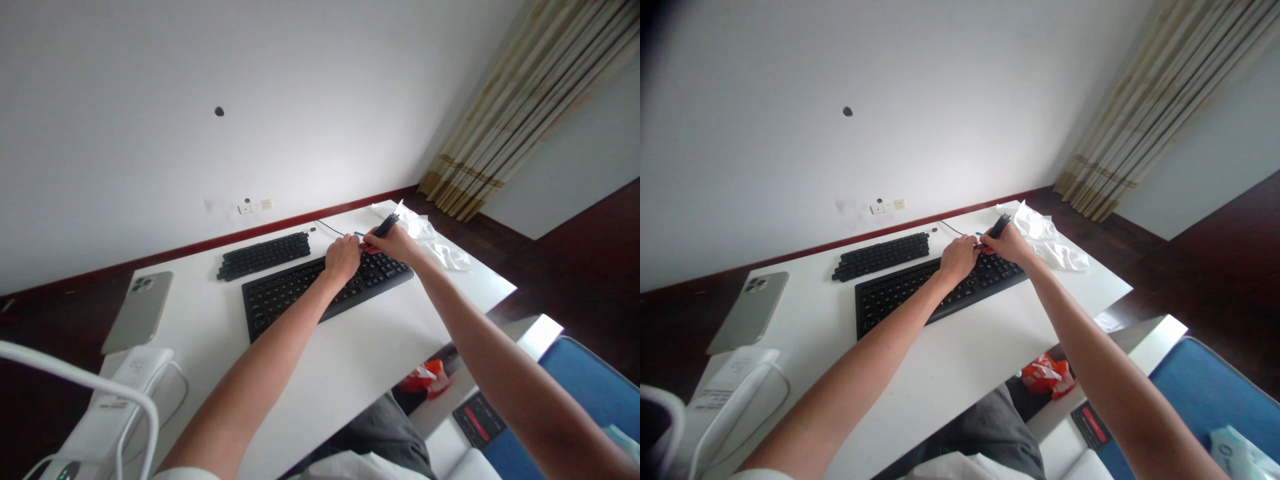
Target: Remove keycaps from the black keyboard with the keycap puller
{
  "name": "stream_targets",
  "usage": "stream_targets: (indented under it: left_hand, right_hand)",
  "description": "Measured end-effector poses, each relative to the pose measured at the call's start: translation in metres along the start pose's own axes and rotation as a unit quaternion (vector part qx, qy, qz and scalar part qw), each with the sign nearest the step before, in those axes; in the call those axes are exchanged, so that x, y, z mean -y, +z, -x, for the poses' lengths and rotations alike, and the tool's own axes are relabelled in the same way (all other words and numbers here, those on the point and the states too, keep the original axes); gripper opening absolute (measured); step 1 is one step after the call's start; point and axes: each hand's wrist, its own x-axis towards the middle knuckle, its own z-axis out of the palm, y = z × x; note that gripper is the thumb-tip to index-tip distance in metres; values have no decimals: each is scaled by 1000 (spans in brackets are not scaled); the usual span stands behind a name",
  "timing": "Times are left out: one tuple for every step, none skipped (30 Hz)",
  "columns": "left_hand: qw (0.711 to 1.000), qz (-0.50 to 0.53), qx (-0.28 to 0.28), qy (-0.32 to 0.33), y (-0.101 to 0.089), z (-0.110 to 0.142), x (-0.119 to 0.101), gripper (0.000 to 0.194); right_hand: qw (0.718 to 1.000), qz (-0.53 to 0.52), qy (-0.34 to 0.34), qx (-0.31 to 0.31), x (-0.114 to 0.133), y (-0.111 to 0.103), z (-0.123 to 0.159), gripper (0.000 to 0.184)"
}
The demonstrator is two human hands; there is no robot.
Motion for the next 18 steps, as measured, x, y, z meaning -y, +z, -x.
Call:
stream_targets:
  left_hand:
    - [1000, 1, 5, 1, 0, 0, 0, 25]
    - [1000, 1, 8, 2, 0, -1, 1, 25]
    - [1000, 0, 11, 3, 1, -1, 1, 26]
    - [1000, -1, 12, 3, 1, -2, 1, 26]
    - [1000, 0, 11, 5, 2, -3, 2, 27]
    - [1000, 1, 8, 6, 2, -3, 2, 27]
    - [1000, 2, 5, 7, 3, -4, 3, 27]
    - [1000, 4, 2, 8, 4, -5, 3, 28]
    - [1000, 5, 2, 9, 5, -5, 4, 28]
    - [1000, 5, 2, 9, 5, -6, 4, 29]
    - [1000, 6, 4, 10, 5, -6, 4, 29]
    - [1000, 6, 5, 10, 5, -6, 4, 30]
    - [1000, 6, 5, 9, 5, -7, 4, 30]
    - [1000, 6, 5, 8, 5, -7, 4, 30]
    - [1000, 7, 6, 7, 4, -7, 5, 30]
    - [1000, 8, 8, 7, 4, -8, 5, 30]
    - [1000, 10, 9, 6, 3, -8, 5, 30]
    - [1000, 14, 11, 6, 3, -8, 6, 29]
  right_hand:
    - [1000, 12, -6, -8, 1, 0, -1, 14]
    - [1000, 15, -6, -22, 1, 0, -2, 13]
    - [999, 13, -1, -29, 2, -1, -4, 13]
    - [999, 7, 7, -30, 4, -2, -6, 13]
    - [999, 0, 18, -27, 5, -3, -9, 14]
    - [999, -9, 31, -19, 7, -4, -13, 15]
    - [999, -22, 46, -8, 8, -5, -16, 16]
    - [997, -37, 61, 2, 11, -5, -19, 17]
    - [995, -54, 78, 12, 13, -6, -23, 16]
    - [993, -66, 91, 21, 15, -6, -25, 15]
    - [992, -71, 98, 31, 18, -6, -28, 15]
    - [992, -71, 101, 36, 20, -5, -29, 15]
    - [992, -66, 101, 38, 21, -5, -30, 15]
    - [993, -57, 100, 35, 22, -4, -31, 15]
    - [994, -48, 99, 29, 22, -4, -30, 15]
    - [994, -42, 97, 23, 21, -3, -29, 14]
    - [995, -38, 95, 16, 20, -3, -27, 14]
    - [995, -37, 92, 11, 18, -3, -24, 13]
